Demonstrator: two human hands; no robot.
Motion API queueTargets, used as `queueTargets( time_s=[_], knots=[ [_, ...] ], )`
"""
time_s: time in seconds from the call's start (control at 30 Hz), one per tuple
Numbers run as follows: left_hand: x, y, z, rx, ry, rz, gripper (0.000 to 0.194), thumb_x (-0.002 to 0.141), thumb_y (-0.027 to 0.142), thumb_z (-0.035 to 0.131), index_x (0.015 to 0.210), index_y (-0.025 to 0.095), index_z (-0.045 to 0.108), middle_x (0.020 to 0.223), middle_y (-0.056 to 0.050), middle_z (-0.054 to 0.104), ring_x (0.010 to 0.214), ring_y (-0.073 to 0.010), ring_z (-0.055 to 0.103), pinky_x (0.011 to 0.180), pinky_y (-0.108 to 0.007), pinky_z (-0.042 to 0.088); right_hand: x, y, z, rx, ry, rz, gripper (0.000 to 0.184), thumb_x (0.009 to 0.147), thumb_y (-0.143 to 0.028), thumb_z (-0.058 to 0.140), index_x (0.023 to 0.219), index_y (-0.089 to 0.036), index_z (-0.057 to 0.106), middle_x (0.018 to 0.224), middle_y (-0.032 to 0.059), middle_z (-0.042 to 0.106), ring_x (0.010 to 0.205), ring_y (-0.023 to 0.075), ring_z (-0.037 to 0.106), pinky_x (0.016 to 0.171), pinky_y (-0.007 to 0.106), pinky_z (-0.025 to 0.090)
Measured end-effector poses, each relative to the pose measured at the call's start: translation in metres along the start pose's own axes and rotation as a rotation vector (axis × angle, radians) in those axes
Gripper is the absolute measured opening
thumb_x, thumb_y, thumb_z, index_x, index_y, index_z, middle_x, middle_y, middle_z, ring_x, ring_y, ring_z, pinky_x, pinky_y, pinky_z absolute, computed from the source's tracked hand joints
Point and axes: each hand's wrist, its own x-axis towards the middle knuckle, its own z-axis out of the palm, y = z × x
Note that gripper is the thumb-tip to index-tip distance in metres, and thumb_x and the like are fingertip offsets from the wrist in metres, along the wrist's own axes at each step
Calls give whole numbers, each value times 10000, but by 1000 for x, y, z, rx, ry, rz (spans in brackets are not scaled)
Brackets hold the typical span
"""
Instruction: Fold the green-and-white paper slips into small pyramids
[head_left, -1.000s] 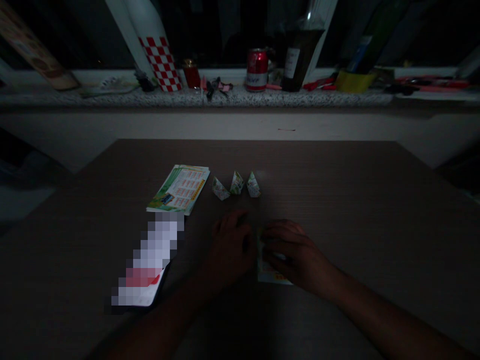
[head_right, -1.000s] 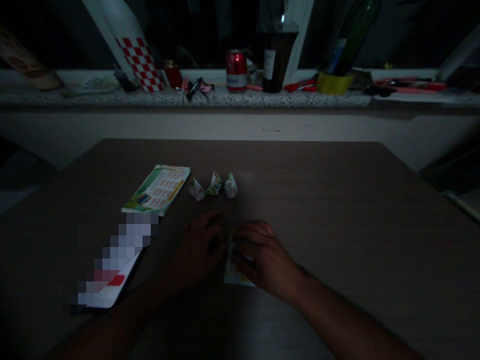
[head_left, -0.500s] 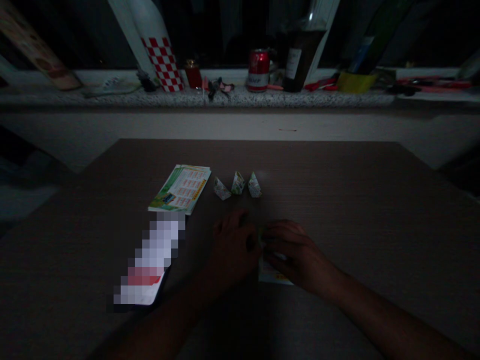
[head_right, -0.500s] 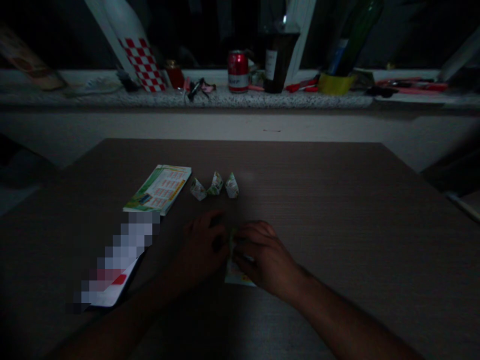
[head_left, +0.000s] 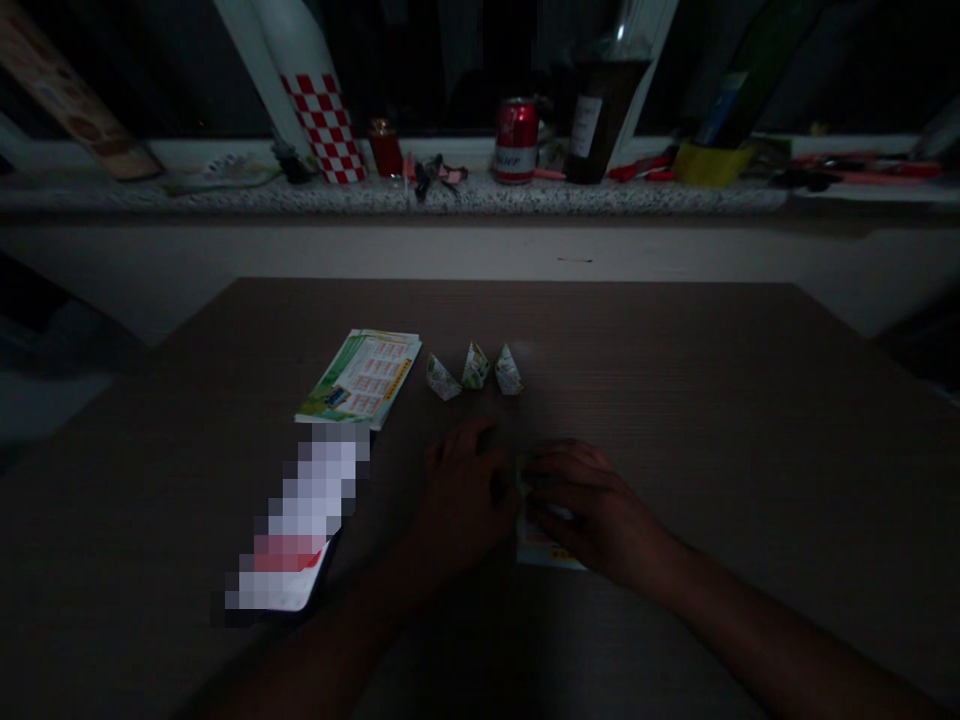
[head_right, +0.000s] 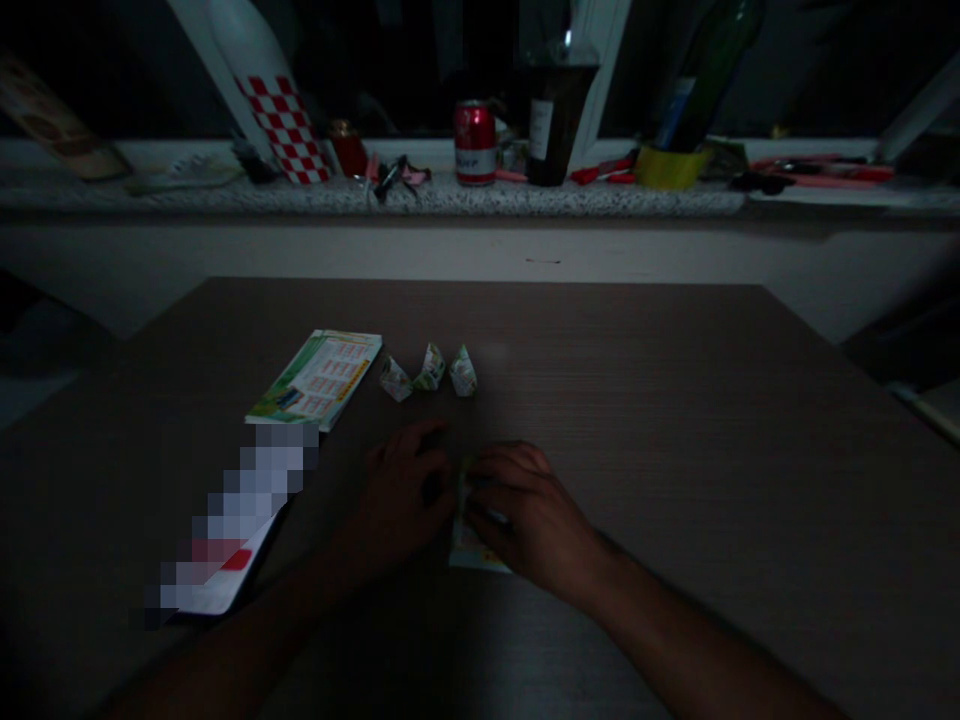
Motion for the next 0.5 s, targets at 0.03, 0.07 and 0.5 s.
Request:
queueTargets(
  time_s=[0.03, 0.07, 0.5],
  knots=[
    [0, 0, 0, -3, -1, -2, 26, 756, 209, 598, 740, 191, 590, 1332, -106, 489, 1263, -292, 422, 1014, -501, 303, 0, 0, 0, -1, 0, 1, 108, 808, -172, 694, 912, -198, 706, 1083, 56, 677, 1099, 232, 557, 963, 407, 417],
    [0, 0, -1, -7, -2, -2, 27, 757, 206, 595, 738, 189, 587, 1333, -106, 490, 1261, -292, 425, 1017, -500, 304, 0, 0, 0, -1, -1, 1, 111, 806, -172, 696, 914, -197, 705, 1086, 57, 676, 1101, 233, 556, 964, 407, 416],
    [2, -1, 0, -10, 2, -4, 19, 756, 205, 592, 741, 193, 593, 1339, -109, 489, 1278, -277, 414, 1009, -495, 309, 0, 0, -1, -3, -8, 0, 105, 819, -183, 683, 921, -206, 699, 1088, 52, 676, 1102, 227, 559, 963, 406, 419]
  ],
)
